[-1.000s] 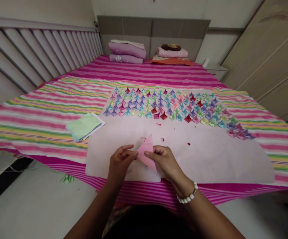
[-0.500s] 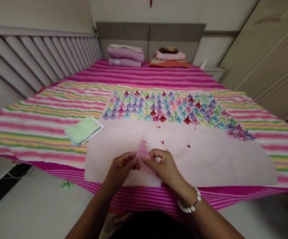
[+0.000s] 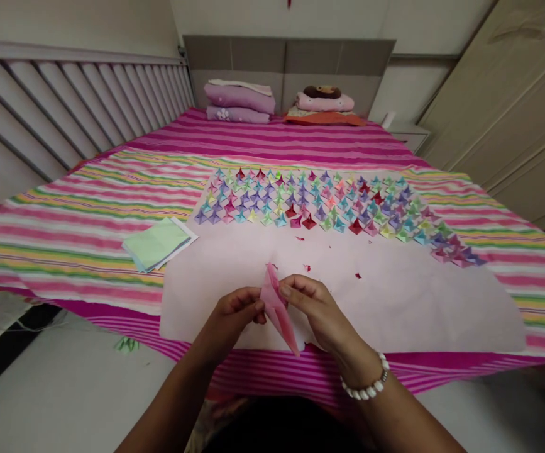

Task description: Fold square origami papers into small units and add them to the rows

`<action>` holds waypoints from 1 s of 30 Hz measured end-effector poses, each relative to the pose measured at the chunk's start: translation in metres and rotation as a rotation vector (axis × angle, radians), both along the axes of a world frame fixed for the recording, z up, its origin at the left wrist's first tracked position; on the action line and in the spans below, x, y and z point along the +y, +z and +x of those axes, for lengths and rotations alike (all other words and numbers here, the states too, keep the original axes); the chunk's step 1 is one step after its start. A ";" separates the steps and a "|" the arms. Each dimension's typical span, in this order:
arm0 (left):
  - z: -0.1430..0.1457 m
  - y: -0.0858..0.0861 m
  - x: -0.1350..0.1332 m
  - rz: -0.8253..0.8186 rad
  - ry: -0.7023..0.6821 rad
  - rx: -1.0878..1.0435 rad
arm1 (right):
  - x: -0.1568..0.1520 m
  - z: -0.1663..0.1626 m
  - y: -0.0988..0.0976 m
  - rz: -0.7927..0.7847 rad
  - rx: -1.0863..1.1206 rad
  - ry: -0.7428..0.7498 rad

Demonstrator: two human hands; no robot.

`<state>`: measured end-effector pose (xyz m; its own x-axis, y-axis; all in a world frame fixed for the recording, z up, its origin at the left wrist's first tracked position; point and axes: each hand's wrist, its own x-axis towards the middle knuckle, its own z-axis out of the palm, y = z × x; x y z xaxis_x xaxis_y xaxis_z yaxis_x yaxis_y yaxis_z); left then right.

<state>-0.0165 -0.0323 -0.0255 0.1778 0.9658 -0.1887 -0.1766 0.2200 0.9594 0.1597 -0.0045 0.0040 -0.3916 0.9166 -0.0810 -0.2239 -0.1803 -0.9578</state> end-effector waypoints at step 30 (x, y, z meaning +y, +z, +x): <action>0.017 0.000 0.005 0.030 0.129 0.088 | 0.001 -0.008 -0.016 0.263 -0.338 -0.115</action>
<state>0.0003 -0.0270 -0.0250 0.0363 0.9849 -0.1690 -0.1169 0.1722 0.9781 0.1522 -0.0032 -0.0124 -0.2775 0.9592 0.0544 0.1059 0.0868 -0.9906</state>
